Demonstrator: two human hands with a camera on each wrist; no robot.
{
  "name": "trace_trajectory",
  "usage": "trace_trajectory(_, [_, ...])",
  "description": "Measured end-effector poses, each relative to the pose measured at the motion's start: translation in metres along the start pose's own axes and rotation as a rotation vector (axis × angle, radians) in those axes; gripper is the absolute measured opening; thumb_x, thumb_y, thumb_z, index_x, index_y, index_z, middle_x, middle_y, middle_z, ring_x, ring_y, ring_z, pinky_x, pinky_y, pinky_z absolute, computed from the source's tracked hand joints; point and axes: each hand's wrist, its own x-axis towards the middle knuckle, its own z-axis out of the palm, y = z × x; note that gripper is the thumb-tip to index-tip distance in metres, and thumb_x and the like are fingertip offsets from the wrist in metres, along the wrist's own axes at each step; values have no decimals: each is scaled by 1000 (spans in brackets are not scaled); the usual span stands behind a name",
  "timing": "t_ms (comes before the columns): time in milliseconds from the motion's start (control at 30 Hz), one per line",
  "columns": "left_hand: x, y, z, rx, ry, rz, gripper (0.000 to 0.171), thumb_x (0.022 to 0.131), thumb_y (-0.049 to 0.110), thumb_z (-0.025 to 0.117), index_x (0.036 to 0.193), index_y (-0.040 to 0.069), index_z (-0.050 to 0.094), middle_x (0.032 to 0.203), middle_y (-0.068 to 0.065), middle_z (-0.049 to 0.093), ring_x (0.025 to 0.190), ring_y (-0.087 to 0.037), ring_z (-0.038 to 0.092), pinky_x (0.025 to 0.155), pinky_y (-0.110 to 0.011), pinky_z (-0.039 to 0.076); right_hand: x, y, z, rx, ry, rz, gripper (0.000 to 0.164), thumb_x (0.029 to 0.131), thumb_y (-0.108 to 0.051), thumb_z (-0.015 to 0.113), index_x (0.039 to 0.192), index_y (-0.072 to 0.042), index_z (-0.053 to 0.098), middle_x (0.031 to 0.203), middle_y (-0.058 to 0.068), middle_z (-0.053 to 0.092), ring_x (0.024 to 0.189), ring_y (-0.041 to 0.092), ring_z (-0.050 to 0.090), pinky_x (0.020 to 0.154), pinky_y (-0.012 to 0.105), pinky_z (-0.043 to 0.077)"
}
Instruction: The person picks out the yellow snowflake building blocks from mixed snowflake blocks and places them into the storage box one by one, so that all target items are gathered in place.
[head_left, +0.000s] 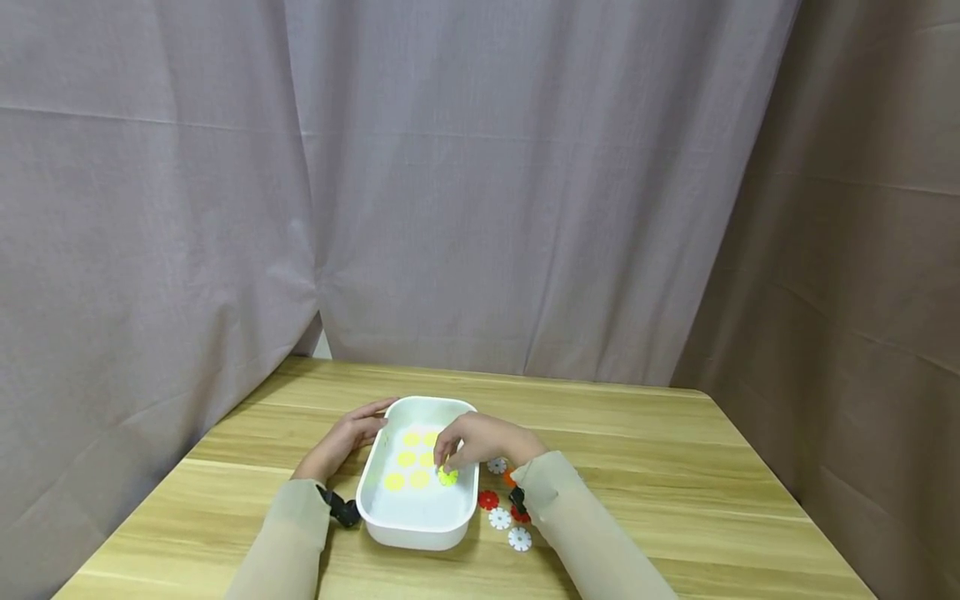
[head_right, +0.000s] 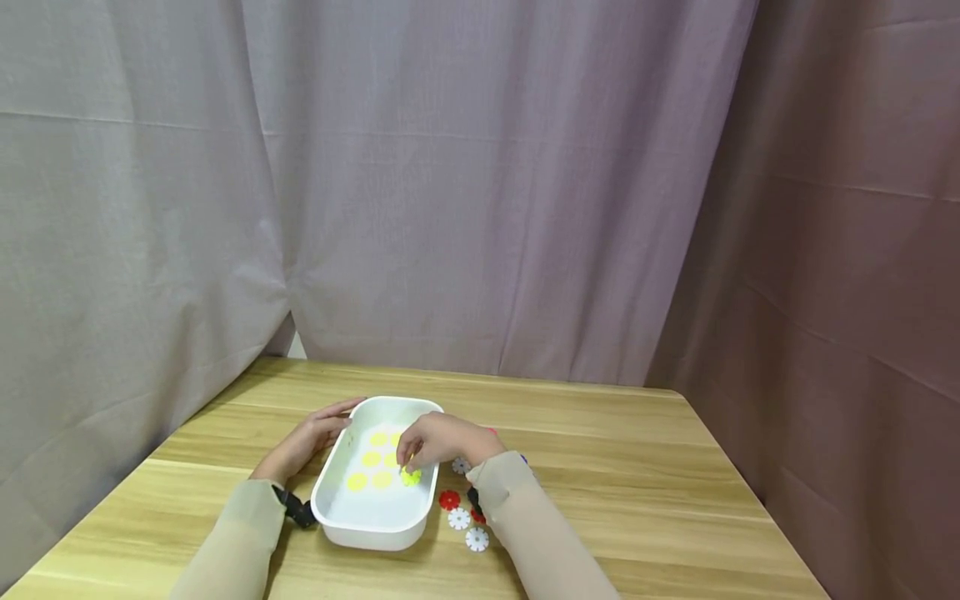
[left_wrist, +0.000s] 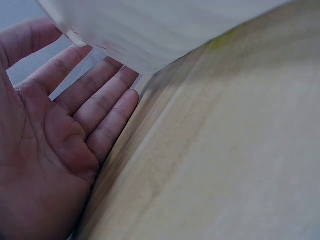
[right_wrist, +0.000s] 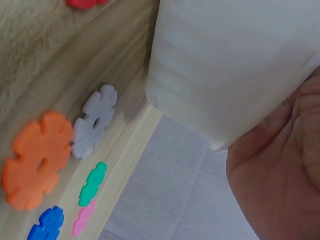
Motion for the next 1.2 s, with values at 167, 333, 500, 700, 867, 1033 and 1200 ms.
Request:
trace_trajectory(167, [0,-1,-1,5,-1,5,51,100,22,57,150,17,50,150,-12,49,134,-27,51,108,-37,44,1,0,1,15,6,6,8,89,-16,78,90,-24,77,89,-14,72,85,0,62,77,19,53])
trace_trajectory(333, [-1,-1,-1,9,-5,12,50,101,21,56,150,17,50,148,-14,51,132,-28,53,108,-38,44,1,2,2,27,16,-5,6,89,-21,78,90,-27,78,87,-18,71,84,0,63,77,20,53])
trace_trajectory(500, [-2,-1,-2,10,2,1,49,101,22,55,150,19,50,149,-11,51,131,-26,53,107,-37,45,1,5,2,74,42,-41,5,91,-20,76,94,-23,78,88,-19,70,86,0,63,79,20,53])
trace_trajectory(700, [-3,-2,-2,3,5,-15,49,101,23,56,149,21,51,149,-9,51,132,-24,52,109,-38,43,-1,7,-1,109,89,-96,9,91,-18,75,99,-14,77,94,-12,72,88,1,64,82,22,54])
trace_trajectory(867, [-3,-2,-2,3,2,-15,48,101,23,56,149,23,52,149,-7,51,132,-24,52,110,-40,42,-7,7,-9,122,117,-113,11,93,-18,74,102,-12,76,96,-13,71,92,2,64,85,23,54])
trace_trajectory(1033, [-3,-1,0,9,11,-12,49,100,24,57,148,24,53,149,-6,51,132,-24,52,111,-41,41,-23,12,-20,160,169,-91,10,94,-20,73,103,-16,76,99,-14,71,96,6,65,88,27,55])
trace_trajectory(1200, [-3,-1,-1,7,15,-14,51,99,25,59,149,22,52,150,-6,50,133,-23,52,111,-40,41,-46,19,-28,197,211,-78,15,95,-23,71,106,-14,75,103,-9,72,100,10,66,92,35,54])
